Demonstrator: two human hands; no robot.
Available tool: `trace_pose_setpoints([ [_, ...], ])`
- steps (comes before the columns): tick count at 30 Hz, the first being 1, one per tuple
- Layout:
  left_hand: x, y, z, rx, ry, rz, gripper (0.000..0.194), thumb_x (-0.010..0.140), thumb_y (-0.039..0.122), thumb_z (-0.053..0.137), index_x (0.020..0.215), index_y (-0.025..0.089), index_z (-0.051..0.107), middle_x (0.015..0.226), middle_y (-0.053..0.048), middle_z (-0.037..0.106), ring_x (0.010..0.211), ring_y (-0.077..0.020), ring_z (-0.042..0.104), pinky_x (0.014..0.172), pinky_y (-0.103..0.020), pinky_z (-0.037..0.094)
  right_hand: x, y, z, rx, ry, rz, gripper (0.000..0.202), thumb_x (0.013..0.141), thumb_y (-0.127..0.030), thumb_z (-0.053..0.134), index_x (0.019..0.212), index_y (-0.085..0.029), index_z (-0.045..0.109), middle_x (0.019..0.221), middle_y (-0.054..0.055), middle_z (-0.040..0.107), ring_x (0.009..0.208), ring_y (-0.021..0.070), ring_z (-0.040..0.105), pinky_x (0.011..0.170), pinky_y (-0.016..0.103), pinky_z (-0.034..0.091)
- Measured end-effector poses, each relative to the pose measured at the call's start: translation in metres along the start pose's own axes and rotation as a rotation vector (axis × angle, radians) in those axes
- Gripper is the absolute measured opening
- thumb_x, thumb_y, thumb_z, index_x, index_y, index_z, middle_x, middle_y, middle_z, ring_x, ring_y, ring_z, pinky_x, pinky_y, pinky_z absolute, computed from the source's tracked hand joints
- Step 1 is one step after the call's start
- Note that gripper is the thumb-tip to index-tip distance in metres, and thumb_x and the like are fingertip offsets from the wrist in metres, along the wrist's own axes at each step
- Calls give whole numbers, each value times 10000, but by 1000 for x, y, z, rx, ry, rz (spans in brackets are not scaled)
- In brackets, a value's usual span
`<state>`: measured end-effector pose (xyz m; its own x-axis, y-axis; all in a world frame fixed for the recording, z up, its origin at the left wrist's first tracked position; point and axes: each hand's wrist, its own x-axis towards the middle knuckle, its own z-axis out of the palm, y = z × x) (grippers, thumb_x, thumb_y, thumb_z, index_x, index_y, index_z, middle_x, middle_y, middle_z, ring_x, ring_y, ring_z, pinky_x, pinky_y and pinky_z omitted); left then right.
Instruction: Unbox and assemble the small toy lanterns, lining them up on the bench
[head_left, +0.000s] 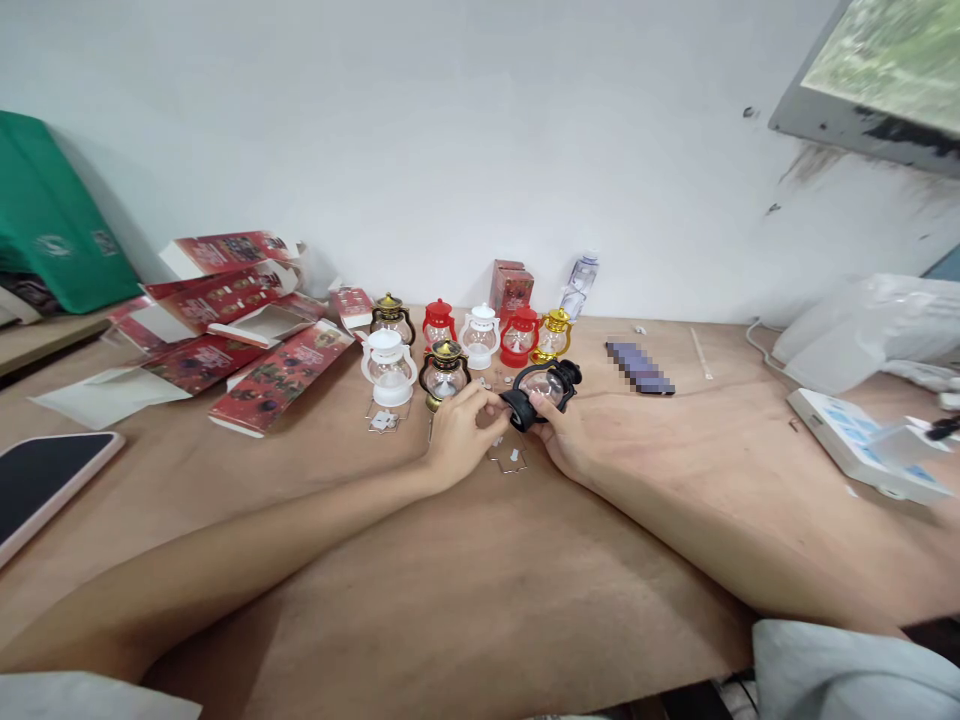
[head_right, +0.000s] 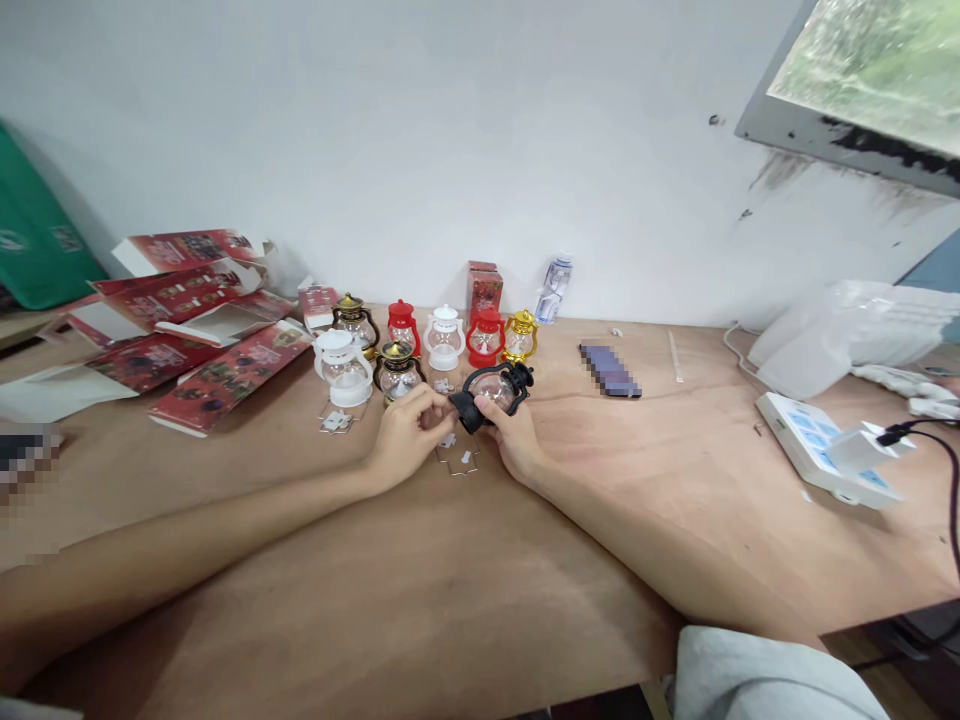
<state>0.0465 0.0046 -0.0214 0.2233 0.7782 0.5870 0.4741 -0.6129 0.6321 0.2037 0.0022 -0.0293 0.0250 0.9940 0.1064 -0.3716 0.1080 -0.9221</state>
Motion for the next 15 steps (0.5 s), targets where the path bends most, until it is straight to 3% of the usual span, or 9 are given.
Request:
trace_pose_setpoints([
  [6,0,-3,2,-79,15,-33,107,720,76,563,662,166,561,663,38,476,601,-93,445,586,-213,329,0,6,-2,-182,4,-184,382,669,-380,740,1002,-212,659,1073,58,688,1061,236,601,990,424,441],
  [9,1,-2,1,-99,9,-46,122,706,81,558,625,163,519,658,39,455,605,-91,435,578,-206,322,1,8,-4,-216,-8,-254,383,663,-360,751,1014,-230,665,1095,53,683,1042,230,614,1019,421,423],
  [13,1,-2,0,-113,12,-46,113,708,93,548,622,160,520,657,40,449,603,-87,432,577,-203,322,-2,7,-2,-171,10,-258,366,664,-332,755,1008,-246,664,1073,32,690,1023,219,618,1020,419,419],
  [15,1,-3,0,-118,20,-41,100,705,97,551,628,160,541,656,41,458,599,-85,436,583,-205,326,-6,5,2,-87,15,-175,378,652,-306,767,1010,-260,657,1083,10,687,1048,202,606,1040,396,400],
])
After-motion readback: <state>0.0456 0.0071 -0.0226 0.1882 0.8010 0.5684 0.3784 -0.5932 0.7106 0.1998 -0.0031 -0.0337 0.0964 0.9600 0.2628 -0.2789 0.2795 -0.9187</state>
